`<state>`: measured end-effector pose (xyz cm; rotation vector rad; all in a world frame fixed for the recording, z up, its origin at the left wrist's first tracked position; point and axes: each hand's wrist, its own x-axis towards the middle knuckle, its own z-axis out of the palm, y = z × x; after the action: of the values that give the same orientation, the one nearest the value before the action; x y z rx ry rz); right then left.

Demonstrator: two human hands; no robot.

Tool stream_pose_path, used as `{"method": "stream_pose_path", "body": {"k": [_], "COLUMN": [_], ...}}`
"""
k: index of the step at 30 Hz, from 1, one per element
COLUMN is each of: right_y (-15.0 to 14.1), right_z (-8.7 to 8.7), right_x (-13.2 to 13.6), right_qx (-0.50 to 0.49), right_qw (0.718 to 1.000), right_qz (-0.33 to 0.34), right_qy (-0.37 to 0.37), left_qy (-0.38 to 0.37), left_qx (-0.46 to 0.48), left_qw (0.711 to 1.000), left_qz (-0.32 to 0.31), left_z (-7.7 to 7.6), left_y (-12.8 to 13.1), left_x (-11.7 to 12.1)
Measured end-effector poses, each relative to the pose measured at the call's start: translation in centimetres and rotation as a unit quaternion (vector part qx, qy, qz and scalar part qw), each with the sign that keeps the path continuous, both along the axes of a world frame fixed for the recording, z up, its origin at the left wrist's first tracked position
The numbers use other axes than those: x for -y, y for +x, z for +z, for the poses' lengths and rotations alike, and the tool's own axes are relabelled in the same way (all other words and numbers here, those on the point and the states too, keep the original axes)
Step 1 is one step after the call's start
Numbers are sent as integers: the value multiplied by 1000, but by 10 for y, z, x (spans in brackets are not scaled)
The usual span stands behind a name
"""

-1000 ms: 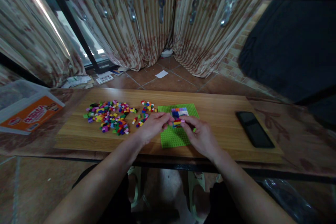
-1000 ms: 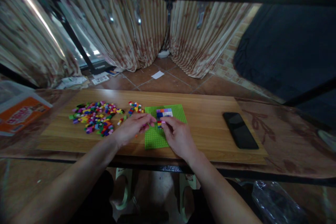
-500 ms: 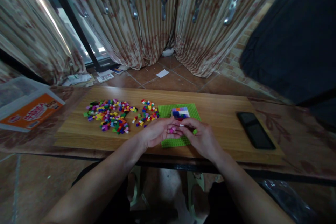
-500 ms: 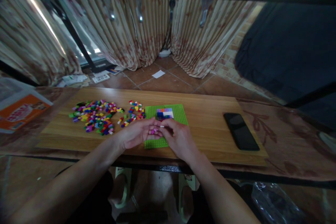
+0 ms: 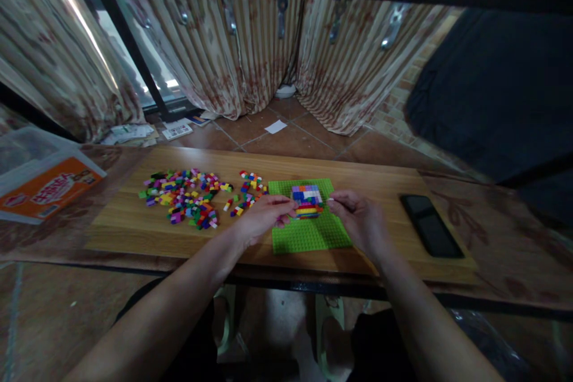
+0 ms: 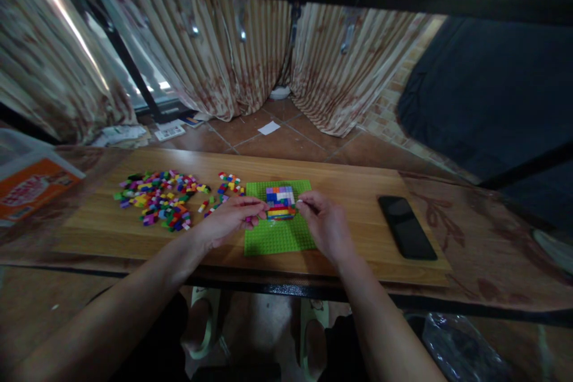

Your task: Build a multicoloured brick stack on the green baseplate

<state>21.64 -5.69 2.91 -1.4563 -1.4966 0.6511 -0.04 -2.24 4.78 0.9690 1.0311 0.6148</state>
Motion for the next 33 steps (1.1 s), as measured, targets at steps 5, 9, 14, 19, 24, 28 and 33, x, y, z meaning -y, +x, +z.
{"method": "stream_pose_path", "body": {"k": [5,9,14,19,24,28,33], "right_y": [-11,-15,-16,-17,-17,-15,-10], "right_z": [3,0,-11,-13,-12,-9,-10], "right_x": [4,3,-4,-8,-8,-7,-10], "right_qx": [126,159,186,161,125,100,31], "right_qw": [991,984,979,985,991,994,997], "right_qz": [30,39,-3,-26,-30,-38,-68], "right_qy": [41,73,84,61,23,11,-34], "left_qy": [12,21,20,14,20,23,28], "left_qx": [-13,-10,-11,-15,-17,-14,-21], "left_qw": [1000,1000,1000,1000,1000,1000,999], "left_qz": [0,-6,-9,-9,-9,-14,-18], "left_z": [0,-2,-5,-4,-4,-5,-6], "left_y": [0,-1,0,1,1,0,0], "left_x": [0,-1,-3,-2,-1,-2,-3]}}
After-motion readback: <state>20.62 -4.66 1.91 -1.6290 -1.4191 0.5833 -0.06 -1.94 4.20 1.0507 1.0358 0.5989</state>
